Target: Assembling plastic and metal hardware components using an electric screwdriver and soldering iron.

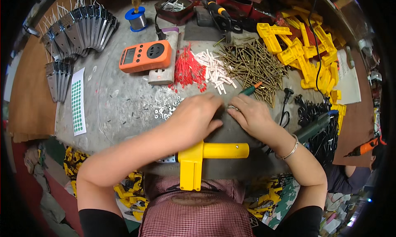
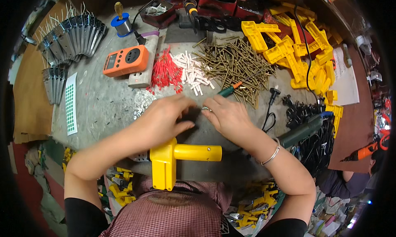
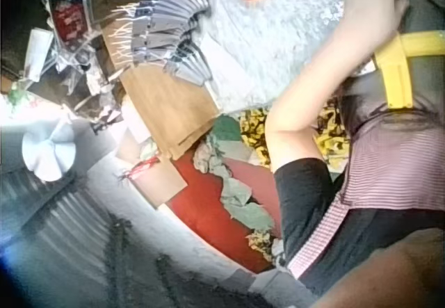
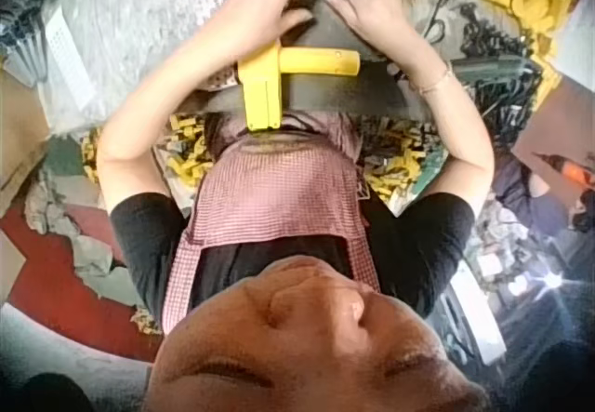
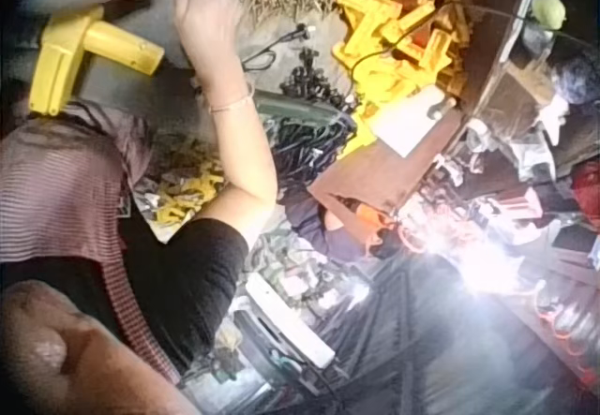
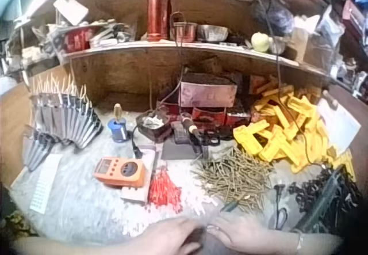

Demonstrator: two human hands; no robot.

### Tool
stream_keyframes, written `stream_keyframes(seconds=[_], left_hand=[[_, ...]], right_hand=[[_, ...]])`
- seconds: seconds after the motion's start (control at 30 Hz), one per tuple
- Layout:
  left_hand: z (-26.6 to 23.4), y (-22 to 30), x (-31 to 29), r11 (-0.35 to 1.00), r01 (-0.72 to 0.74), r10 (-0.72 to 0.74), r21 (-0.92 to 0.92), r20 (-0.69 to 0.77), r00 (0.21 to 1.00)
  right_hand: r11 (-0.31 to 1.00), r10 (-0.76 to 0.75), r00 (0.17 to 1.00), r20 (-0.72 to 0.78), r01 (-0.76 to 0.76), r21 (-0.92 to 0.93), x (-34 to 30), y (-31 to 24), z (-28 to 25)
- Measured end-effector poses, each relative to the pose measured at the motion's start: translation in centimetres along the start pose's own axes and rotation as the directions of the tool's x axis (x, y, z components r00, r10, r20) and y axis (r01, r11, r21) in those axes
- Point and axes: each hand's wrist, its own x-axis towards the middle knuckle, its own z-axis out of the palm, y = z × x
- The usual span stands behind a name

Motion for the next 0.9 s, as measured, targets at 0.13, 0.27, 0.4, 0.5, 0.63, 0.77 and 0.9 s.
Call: stream_keyframes(seconds=[0.13,0.27,0.4,0.5,0.63,0.77,0.9], left_hand=[[2.8,0.0,2.9,0.999,-0.04,0.04,0.012,-0.016,0.999],[3.8,0.4,4.3,0.999,-0.022,0.022,0.023,0.016,1.0],[3.3,-0.2,4.4,1.0,-0.017,0.017,0.018,0.032,0.999],[2.7,0.8,3.7,1.0,-0.028,0.028,0.012,0.016,0.999],[1.6,1.0,2.1,0.993,-0.116,0.117,0.012,-0.065,0.991],[0.4,1.4,0.7,0.998,-0.06,0.06,-0.003,-0.031,0.998],[0.1,1.1,0.6,0.999,-0.046,0.045,-0.016,-0.017,0.999]], right_hand=[[0.967,-0.206,0.963,-0.175,0.173,-0.187,-0.7,0.6,-0.5],[0.962,-0.273,0.912,-0.306,0.26,-0.085,-1.7,1.4,-1.1],[0.98,-0.189,0.934,-0.304,0.2,0.004,-2.6,0.4,-2.0],[0.986,-0.088,0.951,-0.297,0.124,0.107,-3.4,0.2,-2.8],[0.979,-0.05,0.976,-0.212,0.09,0.182,-4.9,-1.3,-4.3],[0.979,-0.116,0.992,0.059,0.103,0.178,-8.5,-5.2,-4.3],[0.937,-0.349,0.935,0.063,0.346,0.055,-9.1,-6.3,-3.1]])
